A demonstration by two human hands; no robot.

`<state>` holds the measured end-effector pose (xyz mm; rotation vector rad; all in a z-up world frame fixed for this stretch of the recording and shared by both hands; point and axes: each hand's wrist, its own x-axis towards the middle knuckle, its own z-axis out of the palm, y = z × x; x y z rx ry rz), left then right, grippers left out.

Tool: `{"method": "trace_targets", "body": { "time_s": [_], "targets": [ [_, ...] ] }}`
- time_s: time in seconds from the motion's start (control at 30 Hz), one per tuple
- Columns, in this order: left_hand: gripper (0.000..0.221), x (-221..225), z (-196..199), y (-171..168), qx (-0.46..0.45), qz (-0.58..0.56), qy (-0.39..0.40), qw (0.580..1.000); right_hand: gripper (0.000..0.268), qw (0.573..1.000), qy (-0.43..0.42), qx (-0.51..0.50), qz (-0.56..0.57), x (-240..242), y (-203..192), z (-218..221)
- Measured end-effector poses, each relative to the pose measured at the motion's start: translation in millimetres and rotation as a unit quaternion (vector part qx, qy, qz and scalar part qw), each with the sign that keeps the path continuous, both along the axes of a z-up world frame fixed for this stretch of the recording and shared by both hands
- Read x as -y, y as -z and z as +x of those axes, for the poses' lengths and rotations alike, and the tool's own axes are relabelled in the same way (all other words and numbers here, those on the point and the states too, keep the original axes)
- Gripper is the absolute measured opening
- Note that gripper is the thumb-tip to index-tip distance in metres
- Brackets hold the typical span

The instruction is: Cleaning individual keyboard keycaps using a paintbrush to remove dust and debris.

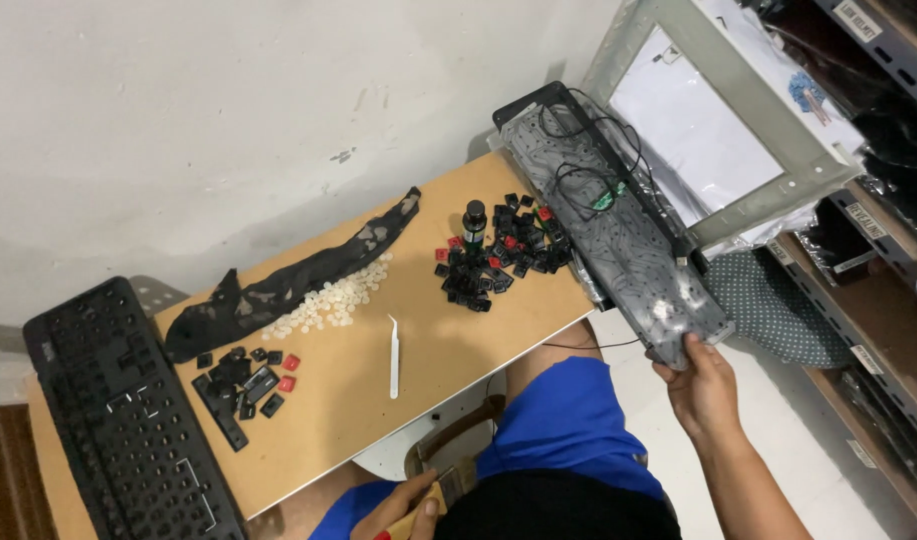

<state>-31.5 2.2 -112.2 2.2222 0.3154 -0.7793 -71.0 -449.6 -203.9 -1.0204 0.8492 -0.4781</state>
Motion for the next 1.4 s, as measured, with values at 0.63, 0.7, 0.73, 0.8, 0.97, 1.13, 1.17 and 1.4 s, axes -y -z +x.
{"method": "trace_targets", "body": {
  "time_s": [0.63, 0.7, 0.73, 0.8, 0.97, 1.13, 1.17, 1.4],
  "targets": [
    [0.029, -11, -10, -25, 0.196, -0.216, 0.021, 0.956, 0.031, 0.985, 0.114, -0.087, 0.098, 49, -40, -6],
    [0.029, -13, -9, -31, 0.181, -0.214, 0.017, 0.96, 0.027, 0.985, 0.112, -0.089, 0.097, 46, -46, -2],
    [0.03, -13, -8, -33, 0.163, -0.217, 0.021, 0.962, 0.024, 0.984, 0.119, -0.09, 0.094, 45, -49, 0],
    [0.031, -15, -9, -33, 0.17, -0.212, 0.022, 0.962, 0.024, 0.984, 0.123, -0.087, 0.093, 39, -51, 7],
    [0.029, -16, -10, -28, 0.187, -0.207, 0.017, 0.96, 0.036, 0.996, 0.041, -0.076, 0.016, 8, -57, 4],
    [0.029, -15, -7, -34, 0.156, -0.198, 0.028, 0.967, 0.044, 0.998, -0.04, 0.047, -0.024, 11, -20, 4],
    [0.029, -14, -8, -31, 0.156, -0.201, 0.031, 0.967, 0.044, 0.998, -0.037, 0.047, -0.026, 7, -20, 5],
    [0.029, -11, -10, -24, 0.174, -0.194, 0.022, 0.965, 0.039, 0.999, -0.017, 0.025, -0.017, -11, -11, 8]
  ]
}}
